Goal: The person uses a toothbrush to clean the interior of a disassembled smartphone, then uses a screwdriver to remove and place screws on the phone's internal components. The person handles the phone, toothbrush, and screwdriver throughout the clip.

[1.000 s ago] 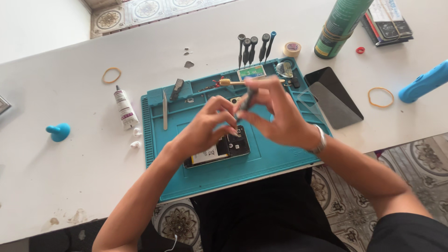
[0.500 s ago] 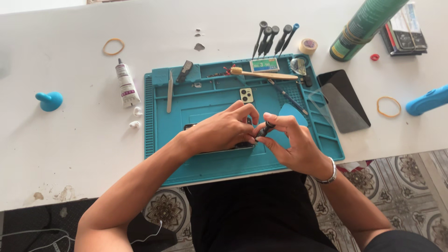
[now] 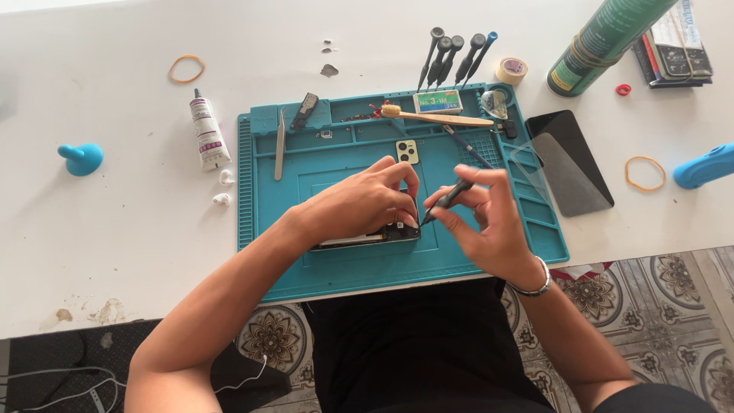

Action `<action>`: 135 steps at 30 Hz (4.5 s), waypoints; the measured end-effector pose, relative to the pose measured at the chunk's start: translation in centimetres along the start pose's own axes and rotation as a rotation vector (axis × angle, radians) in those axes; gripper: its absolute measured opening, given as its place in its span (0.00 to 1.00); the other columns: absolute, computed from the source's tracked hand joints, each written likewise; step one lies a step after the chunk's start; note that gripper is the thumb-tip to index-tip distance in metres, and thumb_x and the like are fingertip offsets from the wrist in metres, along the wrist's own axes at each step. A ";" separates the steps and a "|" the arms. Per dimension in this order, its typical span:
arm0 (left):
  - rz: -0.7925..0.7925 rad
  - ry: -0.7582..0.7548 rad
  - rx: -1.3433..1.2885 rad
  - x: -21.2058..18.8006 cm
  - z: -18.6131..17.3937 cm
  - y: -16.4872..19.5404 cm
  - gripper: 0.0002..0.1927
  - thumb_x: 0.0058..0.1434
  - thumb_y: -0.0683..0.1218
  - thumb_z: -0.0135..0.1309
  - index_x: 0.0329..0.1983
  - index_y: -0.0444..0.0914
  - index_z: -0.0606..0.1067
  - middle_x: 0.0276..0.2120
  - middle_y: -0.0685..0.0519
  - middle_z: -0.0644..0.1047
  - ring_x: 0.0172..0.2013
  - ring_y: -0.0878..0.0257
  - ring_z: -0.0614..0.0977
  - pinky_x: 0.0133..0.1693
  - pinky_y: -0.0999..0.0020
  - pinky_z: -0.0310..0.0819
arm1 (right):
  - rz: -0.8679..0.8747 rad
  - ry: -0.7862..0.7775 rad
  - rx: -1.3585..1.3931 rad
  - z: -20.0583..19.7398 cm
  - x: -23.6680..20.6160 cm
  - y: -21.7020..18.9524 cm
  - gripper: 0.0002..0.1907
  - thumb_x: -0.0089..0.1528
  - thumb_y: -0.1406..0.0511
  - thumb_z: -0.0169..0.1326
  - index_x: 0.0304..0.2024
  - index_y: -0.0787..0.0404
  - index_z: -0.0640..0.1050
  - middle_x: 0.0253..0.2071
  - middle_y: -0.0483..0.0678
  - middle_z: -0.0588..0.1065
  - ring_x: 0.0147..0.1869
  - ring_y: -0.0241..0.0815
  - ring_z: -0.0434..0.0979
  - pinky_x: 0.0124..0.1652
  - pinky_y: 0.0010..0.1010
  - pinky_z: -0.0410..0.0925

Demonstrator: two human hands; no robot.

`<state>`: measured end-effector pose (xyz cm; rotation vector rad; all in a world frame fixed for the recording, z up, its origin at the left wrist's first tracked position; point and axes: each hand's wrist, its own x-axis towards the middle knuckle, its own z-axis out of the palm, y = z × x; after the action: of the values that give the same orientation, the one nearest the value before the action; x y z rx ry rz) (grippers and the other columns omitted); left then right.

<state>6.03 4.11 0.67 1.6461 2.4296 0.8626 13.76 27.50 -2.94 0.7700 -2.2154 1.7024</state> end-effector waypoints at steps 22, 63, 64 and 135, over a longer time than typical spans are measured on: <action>-0.066 -0.043 0.057 -0.3 -0.2 -1.0 0.13 0.63 0.56 0.56 0.36 0.47 0.85 0.42 0.58 0.78 0.49 0.59 0.75 0.53 0.60 0.71 | 0.467 0.147 0.239 0.1 0.2 -0.3 0.25 0.66 0.74 0.52 0.60 0.63 0.56 0.45 0.60 0.80 0.48 0.42 0.83 0.52 0.32 0.76; 0.009 0.003 -0.090 0.0 0.3 -0.5 0.07 0.60 0.53 0.63 0.35 0.47 0.84 0.37 0.59 0.78 0.43 0.61 0.78 0.50 0.62 0.72 | 0.148 0.175 0.269 -0.1 -1.1 0.9 0.24 0.70 0.73 0.51 0.62 0.59 0.55 0.49 0.63 0.78 0.53 0.47 0.82 0.54 0.37 0.76; 0.005 0.013 -0.096 0.0 0.3 -0.6 0.07 0.60 0.53 0.63 0.35 0.47 0.84 0.36 0.59 0.78 0.43 0.61 0.78 0.50 0.62 0.72 | 0.135 0.182 0.278 -0.1 -1.1 0.9 0.23 0.70 0.73 0.52 0.62 0.59 0.55 0.49 0.63 0.78 0.53 0.48 0.82 0.55 0.38 0.77; -0.044 -0.052 -0.182 0.1 -0.2 0.0 0.10 0.64 0.52 0.58 0.39 0.41 0.78 0.33 0.56 0.79 0.39 0.60 0.79 0.44 0.62 0.74 | -0.043 0.247 0.176 0.8 -1.9 0.8 0.24 0.71 0.75 0.51 0.62 0.57 0.55 0.49 0.63 0.78 0.55 0.51 0.82 0.62 0.42 0.75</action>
<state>5.88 4.12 0.84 1.5258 2.2688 0.9894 14.98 27.43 -4.78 0.6023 -1.8923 1.8775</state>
